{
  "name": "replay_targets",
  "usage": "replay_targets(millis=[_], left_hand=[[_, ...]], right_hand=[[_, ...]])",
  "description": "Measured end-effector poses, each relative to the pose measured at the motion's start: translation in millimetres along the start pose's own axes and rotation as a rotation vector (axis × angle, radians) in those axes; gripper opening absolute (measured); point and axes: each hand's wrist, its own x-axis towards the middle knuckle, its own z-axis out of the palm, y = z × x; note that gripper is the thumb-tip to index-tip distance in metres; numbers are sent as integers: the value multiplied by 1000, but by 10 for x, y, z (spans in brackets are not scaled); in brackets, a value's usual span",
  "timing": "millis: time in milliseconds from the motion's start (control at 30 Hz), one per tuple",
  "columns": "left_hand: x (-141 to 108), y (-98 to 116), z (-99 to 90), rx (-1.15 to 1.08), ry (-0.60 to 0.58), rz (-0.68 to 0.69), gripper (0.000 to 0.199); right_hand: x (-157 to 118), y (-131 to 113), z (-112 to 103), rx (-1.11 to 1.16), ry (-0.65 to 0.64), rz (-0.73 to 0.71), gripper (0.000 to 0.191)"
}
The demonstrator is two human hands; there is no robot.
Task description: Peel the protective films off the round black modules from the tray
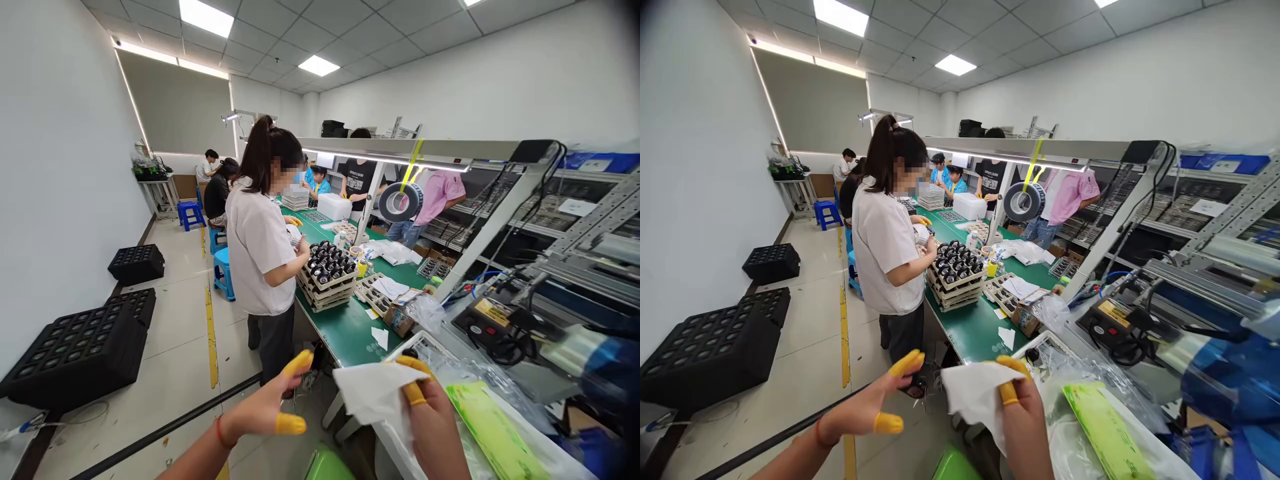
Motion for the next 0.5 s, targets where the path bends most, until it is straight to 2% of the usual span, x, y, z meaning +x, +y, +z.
replay_targets(millis=[67, 100, 133, 200, 267, 333, 400, 500], left_hand=[[271, 397, 176, 90, 4, 136, 99], [356, 589, 270, 99, -47, 201, 100], [403, 761, 359, 53, -68, 241, 96], [388, 1027, 494, -149, 6, 190, 74], [282, 1203, 561, -334, 140, 60, 44], [167, 1328, 575, -449, 217, -35, 26], [104, 1431, 571, -498, 249, -68, 19], [145, 1536, 588, -487, 309, -76, 17]], right_hand=[[-166, -178, 182, 63, -90, -35, 42], [-240, -277, 211, 78, -99, -50, 43], [-304, -371, 201, 83, -87, -59, 45], [-404, -527, 83, 73, -32, -76, 48], [-481, -634, -95, 31, 24, -81, 48], [-543, -706, -253, -26, 52, -68, 49], [-581, -758, -343, -54, 53, -60, 48], [-564, -798, -341, -17, 35, -101, 42]])
